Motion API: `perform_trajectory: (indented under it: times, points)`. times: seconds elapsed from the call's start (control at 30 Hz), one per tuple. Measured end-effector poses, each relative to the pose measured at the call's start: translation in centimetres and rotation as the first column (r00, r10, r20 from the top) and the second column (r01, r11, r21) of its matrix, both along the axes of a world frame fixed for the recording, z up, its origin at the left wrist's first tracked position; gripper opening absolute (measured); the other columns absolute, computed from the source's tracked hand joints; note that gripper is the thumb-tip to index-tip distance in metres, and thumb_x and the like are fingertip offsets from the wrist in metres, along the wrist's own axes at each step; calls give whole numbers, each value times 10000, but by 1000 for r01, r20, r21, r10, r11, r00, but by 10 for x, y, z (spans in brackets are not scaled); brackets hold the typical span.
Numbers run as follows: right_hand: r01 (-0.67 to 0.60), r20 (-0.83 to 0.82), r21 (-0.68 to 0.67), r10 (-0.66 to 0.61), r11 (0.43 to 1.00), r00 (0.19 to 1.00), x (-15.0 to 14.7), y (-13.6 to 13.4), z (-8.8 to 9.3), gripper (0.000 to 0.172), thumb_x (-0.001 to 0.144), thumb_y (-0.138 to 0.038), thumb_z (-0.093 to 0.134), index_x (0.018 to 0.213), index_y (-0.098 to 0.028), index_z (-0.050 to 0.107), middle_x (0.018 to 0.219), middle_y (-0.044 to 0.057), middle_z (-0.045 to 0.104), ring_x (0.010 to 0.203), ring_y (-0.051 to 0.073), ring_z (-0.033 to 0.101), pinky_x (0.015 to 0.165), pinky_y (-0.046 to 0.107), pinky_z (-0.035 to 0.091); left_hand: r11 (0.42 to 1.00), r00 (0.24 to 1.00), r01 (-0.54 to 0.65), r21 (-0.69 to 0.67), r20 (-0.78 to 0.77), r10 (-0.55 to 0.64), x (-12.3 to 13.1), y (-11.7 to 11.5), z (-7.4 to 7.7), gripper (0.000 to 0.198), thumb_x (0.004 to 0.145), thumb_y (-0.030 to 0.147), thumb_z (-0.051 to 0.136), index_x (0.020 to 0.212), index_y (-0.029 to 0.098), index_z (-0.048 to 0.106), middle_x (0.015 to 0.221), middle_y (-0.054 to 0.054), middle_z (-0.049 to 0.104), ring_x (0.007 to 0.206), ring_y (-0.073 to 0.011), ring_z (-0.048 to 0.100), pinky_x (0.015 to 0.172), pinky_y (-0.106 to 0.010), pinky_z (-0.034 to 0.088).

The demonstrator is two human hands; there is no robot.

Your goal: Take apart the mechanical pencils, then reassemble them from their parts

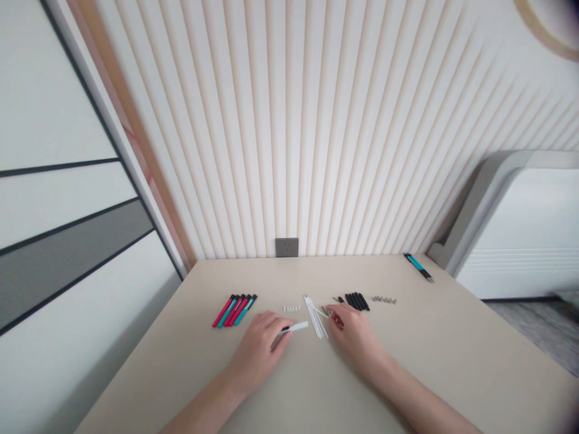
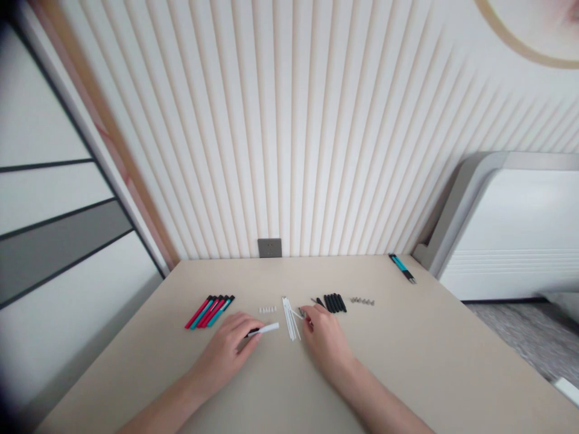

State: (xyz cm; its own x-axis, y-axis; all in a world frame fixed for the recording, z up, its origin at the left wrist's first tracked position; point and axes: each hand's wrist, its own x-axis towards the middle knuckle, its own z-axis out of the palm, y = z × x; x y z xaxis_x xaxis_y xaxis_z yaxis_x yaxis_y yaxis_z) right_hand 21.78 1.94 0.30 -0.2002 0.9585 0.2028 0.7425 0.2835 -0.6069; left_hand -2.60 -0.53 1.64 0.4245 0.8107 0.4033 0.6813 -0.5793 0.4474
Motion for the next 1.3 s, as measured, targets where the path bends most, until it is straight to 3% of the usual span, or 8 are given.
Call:
perform_trajectory:
  times: [0.23, 0.47, 0.7, 0.83, 0.97, 1.1, 1.3]
  points:
    - [18, 160, -40, -11, 999, 987, -7, -8, 7, 262, 876, -157, 467, 918, -219, 718, 850, 49, 675, 767, 172, 623, 692, 243, 403, 1000, 1000, 1, -12, -25, -1, 0, 1, 0, 114, 927, 198, 542, 987, 216, 637, 927, -39, 664, 896, -213, 596, 823, -359, 448]
    - [-23, 174, -24, 27, 999, 984, -5, -8, 8, 262, 906, -161, 449, 907, -216, 705, 820, 49, 647, 774, 186, 617, 687, 257, 401, 1000, 1000, 5, -19, -29, -6, -1, 2, -3, 107, 920, 187, 553, 989, 214, 631, 933, -31, 666, 904, -213, 597, 830, -365, 442]
    - [-59, -184, 40, 65, 997, 981, -3, -5, 2, 257, 945, -231, 426, 978, -201, 679, 882, 56, 634, 801, 183, 585, 723, 276, 422, 1000, 1000, -11, 1, -25, 11, -1, 3, -2, 90, 932, 199, 535, 978, 207, 612, 916, -29, 663, 887, -209, 598, 827, -365, 445]
    - [10, -455, -24, -20, 1000, 890, -4, -1, 4, 230, 919, -374, 517, 909, -179, 639, 795, 38, 631, 714, 174, 554, 663, 280, 424, 1000, 1000, -14, 24, 6, 14, -1, 2, -1, 84, 939, 195, 518, 984, 204, 588, 915, -28, 664, 874, -200, 601, 822, -358, 448]
    - [-63, -629, -23, 34, 998, 777, -3, -3, 10, 240, 893, -414, 572, 829, -184, 595, 764, 25, 605, 719, 165, 544, 674, 282, 438, 999, 1000, -7, 33, 31, 6, 0, 1, 0, 83, 948, 198, 501, 990, 209, 573, 924, -25, 668, 882, -196, 608, 819, -351, 451]
    - [-101, -698, 19, 85, 995, 711, -6, -11, 13, 203, 877, -389, 617, 889, -186, 627, 846, 51, 649, 782, 173, 579, 715, 292, 458, 1000, 999, 13, 23, 37, -14, 1, 0, 2, 90, 955, 194, 488, 981, 211, 572, 930, -22, 673, 894, -194, 615, 837, -352, 450]
    - [-159, -659, 81, 172, 984, 732, -12, -22, 10, 159, 877, -353, 627, 905, -203, 673, 887, 61, 682, 794, 181, 614, 735, 308, 480, 999, 999, 32, 0, 12, -32, 1, 0, 3, 91, 952, 197, 494, 975, 205, 582, 929, -31, 670, 906, -199, 610, 839, -356, 451]
